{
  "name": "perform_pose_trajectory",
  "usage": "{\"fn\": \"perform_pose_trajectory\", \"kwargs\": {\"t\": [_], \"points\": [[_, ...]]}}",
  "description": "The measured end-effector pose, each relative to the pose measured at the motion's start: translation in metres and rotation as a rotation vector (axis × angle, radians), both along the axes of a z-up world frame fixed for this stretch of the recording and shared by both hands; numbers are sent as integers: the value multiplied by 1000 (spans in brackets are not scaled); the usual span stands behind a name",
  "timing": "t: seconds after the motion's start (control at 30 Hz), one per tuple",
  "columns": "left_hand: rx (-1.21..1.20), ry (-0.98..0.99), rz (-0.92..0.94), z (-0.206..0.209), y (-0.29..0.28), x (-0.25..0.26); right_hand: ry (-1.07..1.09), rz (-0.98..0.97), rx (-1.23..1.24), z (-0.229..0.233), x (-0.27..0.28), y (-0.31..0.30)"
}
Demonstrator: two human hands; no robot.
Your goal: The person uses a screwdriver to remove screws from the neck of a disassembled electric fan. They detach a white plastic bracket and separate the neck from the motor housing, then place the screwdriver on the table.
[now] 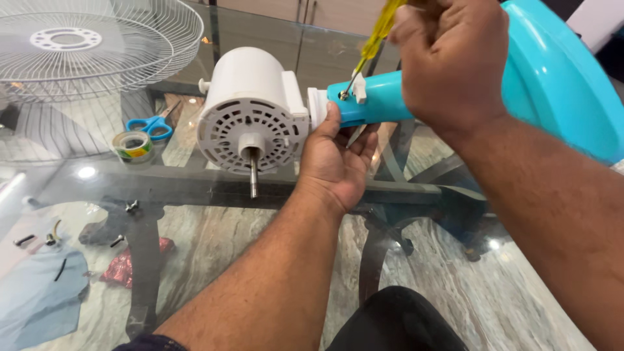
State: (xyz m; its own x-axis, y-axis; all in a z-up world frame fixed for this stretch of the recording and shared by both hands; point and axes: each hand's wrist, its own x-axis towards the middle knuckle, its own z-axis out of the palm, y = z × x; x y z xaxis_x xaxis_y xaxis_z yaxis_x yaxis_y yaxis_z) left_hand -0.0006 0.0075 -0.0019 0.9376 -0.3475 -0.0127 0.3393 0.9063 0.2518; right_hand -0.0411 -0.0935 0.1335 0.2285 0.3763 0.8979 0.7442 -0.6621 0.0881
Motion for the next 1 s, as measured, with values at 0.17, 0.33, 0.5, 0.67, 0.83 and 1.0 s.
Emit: {"fn": "perform_pose_trajectory", "kwargs": {"t": [0.17, 0.33, 0.5, 0.67, 0.83, 1.0], "points": [[-39, -4, -42, -4, -6, 5, 115, 86, 13, -8, 3, -7], [0, -15, -18, 0, -5, 1, -73, -84, 11, -1, 13, -9], [21, -3, -10, -1, -2, 0, 38, -161, 37, -1, 17, -17], [23, 8, -8, 1, -4, -2, -27, -128, 15, 1, 12, -8], [21, -5, -18, 3, -3, -2, 330, 18, 286, 2, -8, 1], [36, -21, -27, 2, -4, -4, 360, 52, 150, 5, -24, 0]]}}
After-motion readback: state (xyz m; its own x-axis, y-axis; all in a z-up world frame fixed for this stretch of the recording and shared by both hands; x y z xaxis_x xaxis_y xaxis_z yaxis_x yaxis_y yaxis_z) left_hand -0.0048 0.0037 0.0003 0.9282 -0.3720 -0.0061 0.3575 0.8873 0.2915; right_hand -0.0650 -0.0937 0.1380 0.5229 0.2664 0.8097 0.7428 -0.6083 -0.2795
